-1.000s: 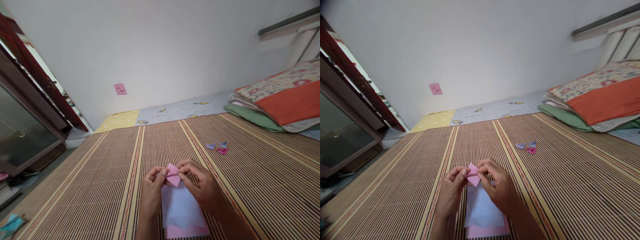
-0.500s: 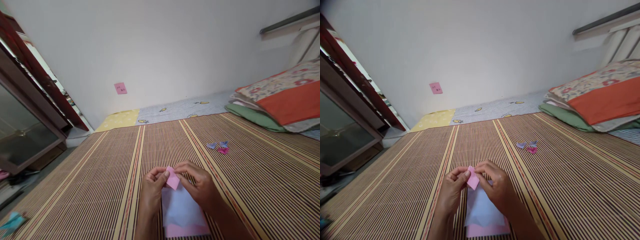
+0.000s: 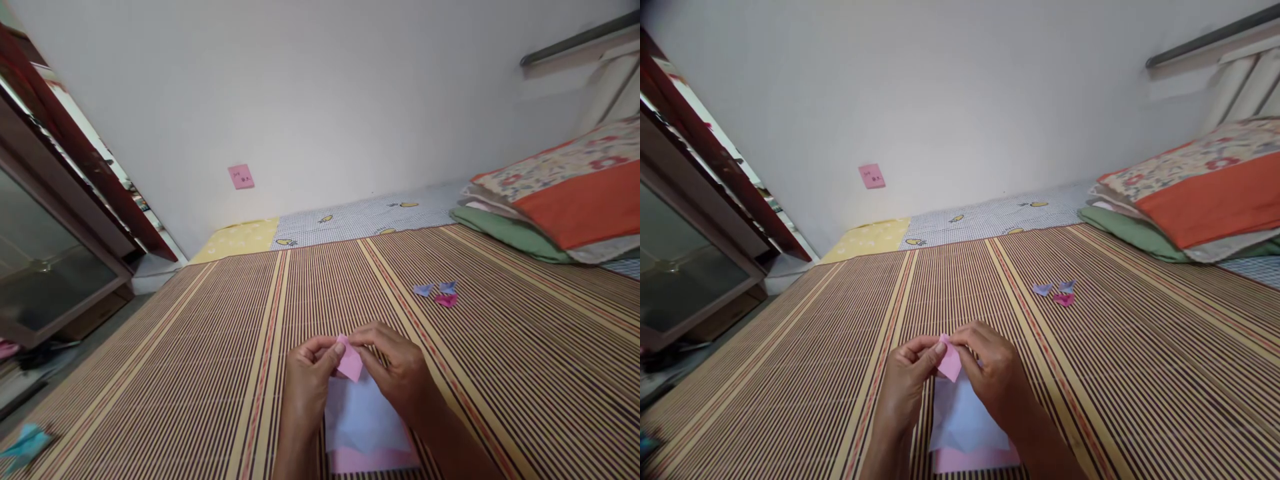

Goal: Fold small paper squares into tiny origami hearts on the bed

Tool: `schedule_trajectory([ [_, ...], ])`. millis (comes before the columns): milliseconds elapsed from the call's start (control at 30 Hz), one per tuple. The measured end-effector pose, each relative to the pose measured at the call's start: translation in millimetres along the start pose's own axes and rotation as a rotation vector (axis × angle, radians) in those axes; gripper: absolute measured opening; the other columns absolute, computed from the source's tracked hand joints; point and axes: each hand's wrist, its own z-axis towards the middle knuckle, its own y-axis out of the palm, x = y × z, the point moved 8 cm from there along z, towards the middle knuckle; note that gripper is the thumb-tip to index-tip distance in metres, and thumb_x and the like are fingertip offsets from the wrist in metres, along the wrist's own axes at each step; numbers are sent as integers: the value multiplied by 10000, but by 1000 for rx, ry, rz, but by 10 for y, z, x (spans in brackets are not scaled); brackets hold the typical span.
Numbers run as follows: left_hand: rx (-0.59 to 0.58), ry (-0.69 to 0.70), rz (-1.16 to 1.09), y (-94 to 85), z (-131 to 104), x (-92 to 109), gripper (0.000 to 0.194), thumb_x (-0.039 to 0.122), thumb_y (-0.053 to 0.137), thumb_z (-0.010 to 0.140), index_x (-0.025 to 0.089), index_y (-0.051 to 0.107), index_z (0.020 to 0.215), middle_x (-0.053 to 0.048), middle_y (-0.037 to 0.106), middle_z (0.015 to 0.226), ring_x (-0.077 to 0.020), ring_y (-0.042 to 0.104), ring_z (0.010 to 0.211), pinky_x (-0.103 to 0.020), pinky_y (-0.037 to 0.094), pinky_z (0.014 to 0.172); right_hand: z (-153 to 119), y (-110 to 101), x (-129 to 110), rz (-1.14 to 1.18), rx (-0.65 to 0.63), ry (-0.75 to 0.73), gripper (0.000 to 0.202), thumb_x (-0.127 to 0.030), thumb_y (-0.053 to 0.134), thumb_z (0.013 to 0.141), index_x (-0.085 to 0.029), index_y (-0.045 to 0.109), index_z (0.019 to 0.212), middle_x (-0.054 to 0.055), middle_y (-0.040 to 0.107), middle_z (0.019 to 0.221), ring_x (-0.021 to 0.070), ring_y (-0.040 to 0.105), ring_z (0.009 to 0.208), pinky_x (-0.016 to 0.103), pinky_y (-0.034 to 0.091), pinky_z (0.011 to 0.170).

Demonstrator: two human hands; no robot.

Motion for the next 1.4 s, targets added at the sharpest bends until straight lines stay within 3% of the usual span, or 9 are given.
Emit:
schedule_trajectory([
  [467,-18,50,67,23,1,-2,289,403,863,714,127,790,762,-19,679,603,-119,582,550,-208,465,509,-16,5,-2,-18,34,14,139,-91,610,938,-201,695,953,32,729,857,199,690,834,315,524,762],
  [533,-51,52,74,50,2,-4,271,396,843,739,133,785,767,-8,661,594,-116,574,543,-206,460,503,-22,0,59,34,48,94,120,-114,632,920,-208,702,946,29,733,868,198,692,838,309,521,764],
  [700,-123,43,91,124,-15,18,244,369,832,756,136,766,732,3,638,589,-97,541,533,-189,435,502,-141,127,411,364,-23,533,62,-244,675,889,-200,718,883,13,696,772,183,657,730,273,501,646],
  [767,-130,42,86,136,-24,29,240,360,836,750,135,760,718,3,637,592,-96,539,538,-186,432,505,-174,168,479,450,-57,605,126,-283,678,882,-186,707,806,0,652,698,162,603,653,257,463,589],
  [933,-138,29,59,137,-24,13,228,351,838,744,136,763,730,-2,649,594,-97,545,534,-190,431,512,-180,173,537,497,-108,619,195,-336,687,878,-172,697,774,-11,597,667,142,527,628,252,412,572],
  [1133,-134,-5,71,127,-19,-18,250,365,856,715,129,779,740,-28,687,623,-111,569,548,-205,445,526,-210,186,579,512,-124,643,185,-337,715,839,-168,682,772,-8,594,674,143,535,629,257,407,569],
  [1400,-142,-29,105,134,-23,-36,281,384,886,670,126,782,707,-10,635,581,-109,540,531,-206,442,505,-238,234,604,483,-152,671,172,-321,690,827,-178,644,743,-21,567,656,141,526,611,255,399,561],
])
